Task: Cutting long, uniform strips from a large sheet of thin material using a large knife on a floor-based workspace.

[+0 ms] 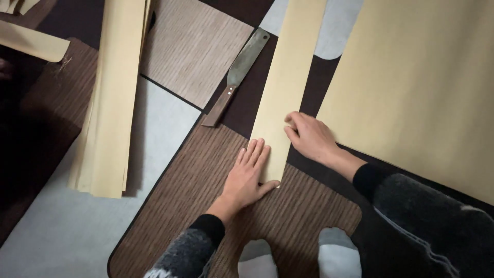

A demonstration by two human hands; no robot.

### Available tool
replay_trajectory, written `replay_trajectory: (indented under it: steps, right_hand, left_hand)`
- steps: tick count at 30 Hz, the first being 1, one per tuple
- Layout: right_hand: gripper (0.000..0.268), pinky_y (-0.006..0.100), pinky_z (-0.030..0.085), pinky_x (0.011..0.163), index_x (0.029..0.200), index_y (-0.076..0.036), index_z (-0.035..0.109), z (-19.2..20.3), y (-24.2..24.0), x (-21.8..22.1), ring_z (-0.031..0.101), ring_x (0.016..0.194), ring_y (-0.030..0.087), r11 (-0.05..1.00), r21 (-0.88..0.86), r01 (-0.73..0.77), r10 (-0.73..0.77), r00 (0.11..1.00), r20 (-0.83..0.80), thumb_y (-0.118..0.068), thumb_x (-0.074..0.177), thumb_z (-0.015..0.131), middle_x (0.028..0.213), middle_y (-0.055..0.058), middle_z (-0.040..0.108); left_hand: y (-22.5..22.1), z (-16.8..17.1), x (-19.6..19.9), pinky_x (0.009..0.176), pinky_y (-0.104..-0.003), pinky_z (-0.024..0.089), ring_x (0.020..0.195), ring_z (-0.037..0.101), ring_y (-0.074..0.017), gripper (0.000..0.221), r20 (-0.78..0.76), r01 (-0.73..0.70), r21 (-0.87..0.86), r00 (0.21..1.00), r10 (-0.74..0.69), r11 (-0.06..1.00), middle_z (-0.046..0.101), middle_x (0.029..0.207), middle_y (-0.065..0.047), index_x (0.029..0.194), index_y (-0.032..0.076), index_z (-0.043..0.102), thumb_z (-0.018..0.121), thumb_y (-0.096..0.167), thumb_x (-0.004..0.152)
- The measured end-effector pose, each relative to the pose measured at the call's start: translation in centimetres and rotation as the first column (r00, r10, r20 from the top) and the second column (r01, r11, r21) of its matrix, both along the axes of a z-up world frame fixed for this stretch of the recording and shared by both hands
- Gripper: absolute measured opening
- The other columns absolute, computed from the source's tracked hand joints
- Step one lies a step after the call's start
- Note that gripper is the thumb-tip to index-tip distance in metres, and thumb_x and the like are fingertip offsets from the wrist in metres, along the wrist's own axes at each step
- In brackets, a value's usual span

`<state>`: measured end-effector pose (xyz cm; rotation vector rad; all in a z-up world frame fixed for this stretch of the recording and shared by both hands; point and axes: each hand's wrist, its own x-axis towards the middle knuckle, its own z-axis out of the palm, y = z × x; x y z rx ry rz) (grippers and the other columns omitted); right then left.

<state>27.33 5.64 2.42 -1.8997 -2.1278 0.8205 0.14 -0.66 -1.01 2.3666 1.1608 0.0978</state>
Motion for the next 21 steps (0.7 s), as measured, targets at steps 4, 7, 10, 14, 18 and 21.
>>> replay_trajectory:
  steps: [4,7,10,14,18,21]
  right_hand:
    - [0.03,0.056,0.063,0.086,0.12,-0.013,0.078,-1.4,-0.6,0.1,0.083,0.1,0.04,0.985,-0.117,0.13,-0.133,0.991,-0.023,-0.038,0.111,0.064,0.091,0.008,0.085]
    - [0.032,0.047,0.065,0.083,0.117,-0.014,0.082,-1.7,-0.5,0.2,0.086,0.09,0.029,0.946,-0.224,0.234,-0.247,0.968,-0.033,-0.04,0.11,0.065,0.082,-0.001,0.087]
    - [0.044,0.04,0.066,0.08,0.13,0.0,0.079,-0.9,-0.3,0.0,0.086,0.079,0.025,0.886,-0.349,0.306,-0.357,0.929,-0.092,-0.035,0.11,0.061,0.09,0.011,0.089]
    - [0.047,0.033,0.068,0.063,0.136,0.003,0.074,-2.5,0.0,0.2,0.085,0.071,0.022,0.831,-0.4,0.386,-0.476,0.866,-0.152,-0.036,0.111,0.062,0.092,0.013,0.089]
    - [0.053,0.038,0.071,0.062,0.14,0.01,0.069,-1.7,-0.2,-0.8,0.087,0.076,0.03,0.769,-0.479,0.423,-0.579,0.779,-0.242,-0.035,0.114,0.059,0.097,0.023,0.088]
    - [0.073,0.049,0.071,0.079,0.162,0.017,0.045,0.0,-0.5,-1.4,0.085,0.097,0.044,0.644,-0.62,0.448,-0.738,0.578,-0.349,-0.043,0.12,0.05,0.122,0.041,0.078]
  left_hand:
    - [0.2,0.2,-0.2,0.142,-0.058,0.018,0.177,0.015,-0.0359,0.115,0.035,-0.03,-0.069,0.999,0.033,0.997,0.02,0.192,-0.014,0.181,0.012,0.03,0.074,0.073,0.095]
    - [0.3,0.6,-0.2,0.143,-0.057,0.018,0.177,0.016,-0.0348,0.114,0.045,-0.044,-0.099,0.998,0.049,0.994,0.023,0.191,-0.013,0.181,0.013,0.032,0.075,0.072,0.094]
    - [0.3,0.8,0.0,0.142,-0.057,0.019,0.177,0.017,-0.035,0.114,0.025,-0.045,-0.085,0.999,0.047,0.995,0.023,0.191,-0.013,0.182,0.014,0.031,0.077,0.07,0.094]
    - [0.4,1.2,0.0,0.142,-0.057,0.02,0.176,0.019,-0.034,0.111,0.054,-0.062,-0.11,0.996,0.068,0.992,0.025,0.191,-0.013,0.183,0.014,0.026,0.079,0.06,0.096]
    - [0.7,1.5,0.0,0.142,-0.058,0.022,0.175,0.025,-0.036,0.105,0.113,-0.104,-0.144,0.986,0.121,0.984,0.033,0.187,-0.019,0.183,0.007,0.022,0.073,0.053,0.103]
    - [0.6,2.1,-0.1,0.14,-0.062,0.024,0.173,0.028,-0.0409,0.101,0.195,-0.121,-0.166,0.969,0.153,0.979,0.036,0.184,-0.022,0.182,0.004,0.021,0.07,0.048,0.104]
